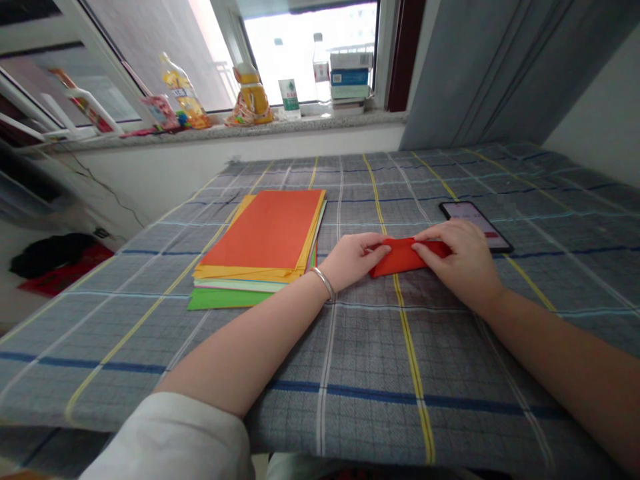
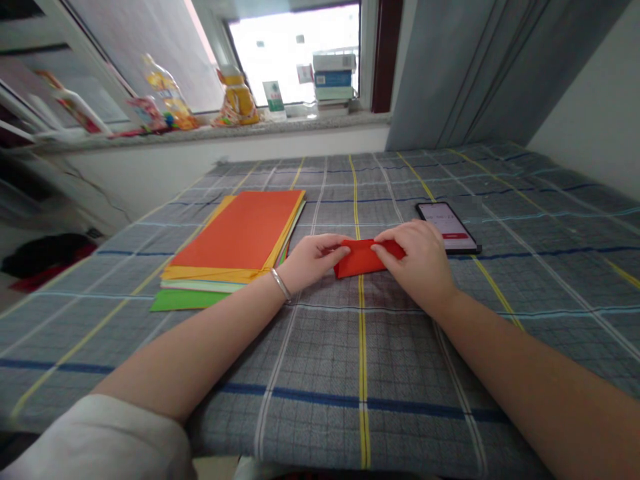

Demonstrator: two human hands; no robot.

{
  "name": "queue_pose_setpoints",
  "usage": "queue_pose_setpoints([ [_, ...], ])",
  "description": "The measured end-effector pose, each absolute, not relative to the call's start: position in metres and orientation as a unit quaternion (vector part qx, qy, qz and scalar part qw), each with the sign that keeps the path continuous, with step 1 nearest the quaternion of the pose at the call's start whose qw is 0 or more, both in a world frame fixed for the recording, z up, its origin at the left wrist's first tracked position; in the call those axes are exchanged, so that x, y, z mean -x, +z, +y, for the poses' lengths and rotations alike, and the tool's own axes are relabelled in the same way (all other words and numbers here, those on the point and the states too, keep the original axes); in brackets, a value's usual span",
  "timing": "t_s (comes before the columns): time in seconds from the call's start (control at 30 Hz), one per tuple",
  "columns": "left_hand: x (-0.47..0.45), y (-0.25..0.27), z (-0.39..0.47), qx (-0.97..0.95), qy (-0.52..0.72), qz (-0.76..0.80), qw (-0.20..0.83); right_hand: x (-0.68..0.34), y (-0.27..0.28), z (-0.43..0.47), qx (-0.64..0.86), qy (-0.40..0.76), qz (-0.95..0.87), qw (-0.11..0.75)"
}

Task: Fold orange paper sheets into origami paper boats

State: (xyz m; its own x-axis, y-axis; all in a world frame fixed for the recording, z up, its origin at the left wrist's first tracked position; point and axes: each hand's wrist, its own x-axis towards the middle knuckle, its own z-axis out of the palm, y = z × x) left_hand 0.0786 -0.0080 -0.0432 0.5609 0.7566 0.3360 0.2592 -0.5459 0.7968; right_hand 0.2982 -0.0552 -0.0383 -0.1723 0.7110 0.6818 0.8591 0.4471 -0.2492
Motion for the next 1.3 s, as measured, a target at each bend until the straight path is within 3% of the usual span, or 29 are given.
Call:
queue_pose_setpoints([
  [0.3,-0.081,-0.047,0.003,-0.642,0.447,0.364,0.505,-0.309,-0.05,-0.044,0.533,-0.075,-0.694,0.478],
  [0.47,-0.077,-0.049,0.006,-0.647,0.449,0.379,0.487,-0.32,-0.073,-0.023,0.589,0.01,-0.667,0.456],
  [0.6,-0.076,-0.052,0.008,-0.633,0.457,0.391,0.487,-0.322,-0.079,-0.018,0.588,0.147,-0.658,0.447],
  [0.8,-0.077,-0.056,0.011,-0.627,0.47,0.411,0.466,-0.312,-0.07,-0.024,0.566,0.29,-0.578,0.511],
  [1.03,-0.076,-0.055,0.01,-0.636,0.482,0.422,0.43,-0.306,-0.062,-0.028,0.559,0.298,-0.55,0.544],
  [1.3,-0.076,-0.058,0.014,-0.626,0.473,0.443,0.434,-0.313,-0.068,-0.023,0.574,0.309,-0.551,0.521],
])
